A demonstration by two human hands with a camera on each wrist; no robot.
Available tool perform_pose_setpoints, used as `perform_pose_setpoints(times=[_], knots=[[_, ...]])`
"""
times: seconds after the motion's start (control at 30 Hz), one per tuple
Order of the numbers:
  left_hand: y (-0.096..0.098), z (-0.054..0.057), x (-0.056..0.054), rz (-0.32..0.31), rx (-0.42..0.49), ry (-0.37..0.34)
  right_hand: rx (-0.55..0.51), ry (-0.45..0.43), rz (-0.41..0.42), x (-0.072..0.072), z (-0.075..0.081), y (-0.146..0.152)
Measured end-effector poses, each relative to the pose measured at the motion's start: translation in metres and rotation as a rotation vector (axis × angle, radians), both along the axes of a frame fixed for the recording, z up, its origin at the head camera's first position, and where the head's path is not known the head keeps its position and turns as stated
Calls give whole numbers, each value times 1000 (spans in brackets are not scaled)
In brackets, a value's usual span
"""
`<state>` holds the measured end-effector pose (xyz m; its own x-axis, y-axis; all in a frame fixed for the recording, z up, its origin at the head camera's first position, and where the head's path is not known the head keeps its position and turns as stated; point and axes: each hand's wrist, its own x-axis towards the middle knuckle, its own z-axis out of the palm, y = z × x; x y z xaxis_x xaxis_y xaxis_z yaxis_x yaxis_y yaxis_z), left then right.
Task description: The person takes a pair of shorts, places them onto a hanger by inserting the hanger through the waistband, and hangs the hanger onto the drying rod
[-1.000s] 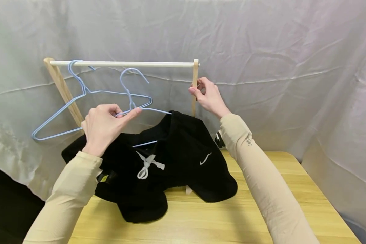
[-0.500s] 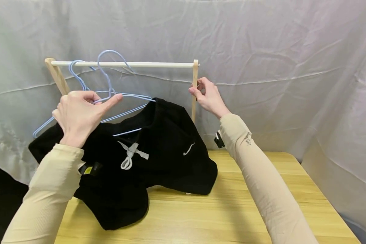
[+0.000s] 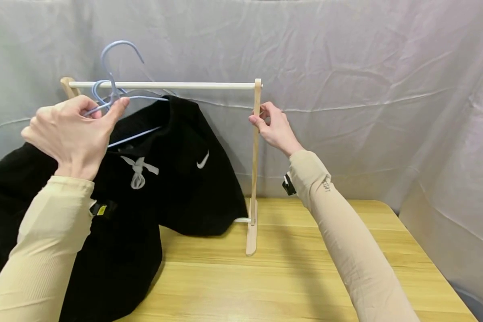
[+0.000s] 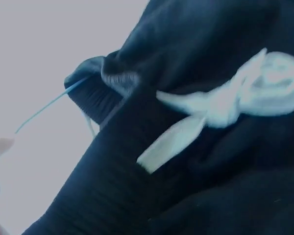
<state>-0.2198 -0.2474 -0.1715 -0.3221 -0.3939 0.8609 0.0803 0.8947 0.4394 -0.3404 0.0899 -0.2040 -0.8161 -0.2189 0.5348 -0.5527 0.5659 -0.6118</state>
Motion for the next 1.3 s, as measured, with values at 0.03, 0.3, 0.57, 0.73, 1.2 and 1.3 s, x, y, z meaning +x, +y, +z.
perform_pose_setpoints(times=[0.03, 0.3, 0.57, 0.73, 1.2, 1.3], knots=[[-1, 1, -2, -1, 15, 4, 2, 1, -2, 0, 0, 0], [4, 3, -24, -58, 120, -8, -2, -3, -11, 1, 0, 1], [11, 5, -49, -94, 247, -203, -9, -8, -13, 2, 0, 0], [14, 5, -62, -182, 275, -307, -3, 0, -18, 2, 0, 1], [32, -7, -77, -331, 195, -358, -2, -4, -26, 2, 0, -1], [33, -10, -77, -339, 198, -372, -5, -3, -22, 3, 0, -1]])
